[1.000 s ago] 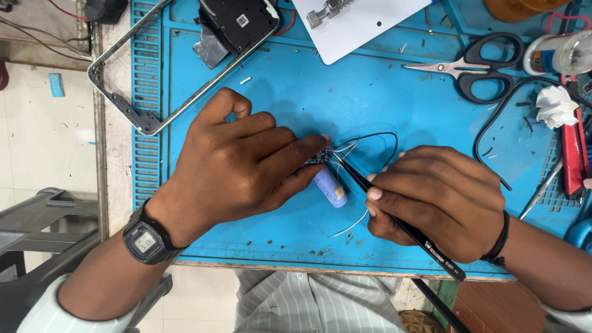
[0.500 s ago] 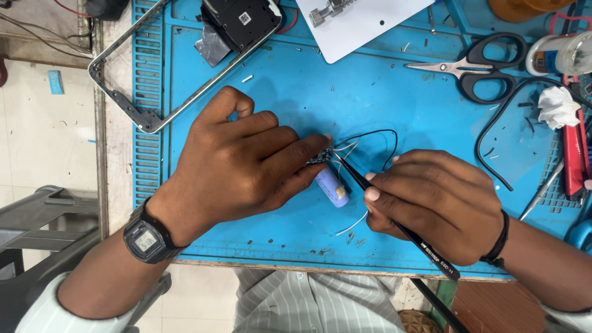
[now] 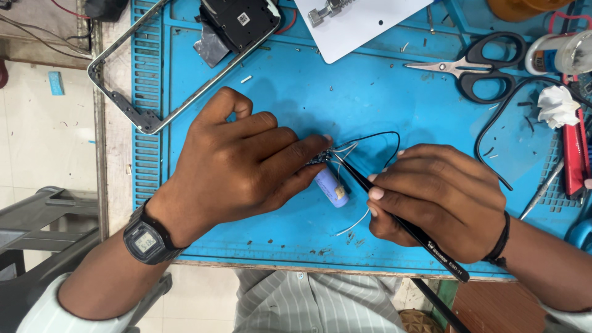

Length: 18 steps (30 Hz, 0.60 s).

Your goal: The person strips and twists the ends of wires connecting a small motor and a lithium battery cell to a USB charging module board, then uses tweezers to position and press the wires against the board's terminals. The assembled components rest on a blue work mat as the person checks the connections.

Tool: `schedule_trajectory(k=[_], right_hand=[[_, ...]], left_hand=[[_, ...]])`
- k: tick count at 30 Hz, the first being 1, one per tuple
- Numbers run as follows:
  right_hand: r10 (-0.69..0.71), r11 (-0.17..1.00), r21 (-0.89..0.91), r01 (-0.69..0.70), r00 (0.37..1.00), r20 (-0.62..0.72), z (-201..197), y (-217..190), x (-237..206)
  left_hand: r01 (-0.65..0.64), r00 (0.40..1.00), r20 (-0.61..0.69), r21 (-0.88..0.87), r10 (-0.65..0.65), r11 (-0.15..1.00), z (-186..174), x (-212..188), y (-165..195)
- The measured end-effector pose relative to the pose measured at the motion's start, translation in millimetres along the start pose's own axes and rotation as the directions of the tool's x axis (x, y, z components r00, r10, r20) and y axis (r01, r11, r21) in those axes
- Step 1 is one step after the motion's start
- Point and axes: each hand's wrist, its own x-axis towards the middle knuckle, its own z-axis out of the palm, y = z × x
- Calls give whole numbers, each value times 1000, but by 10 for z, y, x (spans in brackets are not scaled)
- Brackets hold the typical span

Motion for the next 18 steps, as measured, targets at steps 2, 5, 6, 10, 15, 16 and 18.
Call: schedule_trajectory(k=[2, 5, 6, 10, 15, 16, 18], right_hand=[[3, 1000, 0, -3, 1000, 5, -2, -1, 0], [2, 1000, -8, -2, 1000, 4, -3, 0, 0], [3, 1000, -15, -3, 1000, 0, -2, -3, -1], [5, 1000, -25, -5, 1000, -2, 1, -4, -1], [3, 1000, -25, -3, 1000, 7, 3, 1, -8], [4, 1000, -24, -3, 1000, 11, 3, 3, -10], [6, 1000, -20, -6, 1000, 20, 1, 2, -13]], left_hand=[[0, 1000, -3, -1, 0, 1000, 1, 1, 0], [-1, 1000, -4, -2, 1, 1000, 2, 2, 1], [-2, 1000, -2, -2, 2, 1000, 3, 2, 0], [-4, 1000, 0, 0, 4, 1000, 2, -2, -2], [-4, 1000, 1, -2, 4, 1000, -2, -10, 2], [-6, 1000, 1, -2, 6, 1000, 0, -10, 2], [-3, 1000, 3, -4, 3, 1000, 3, -12, 0]])
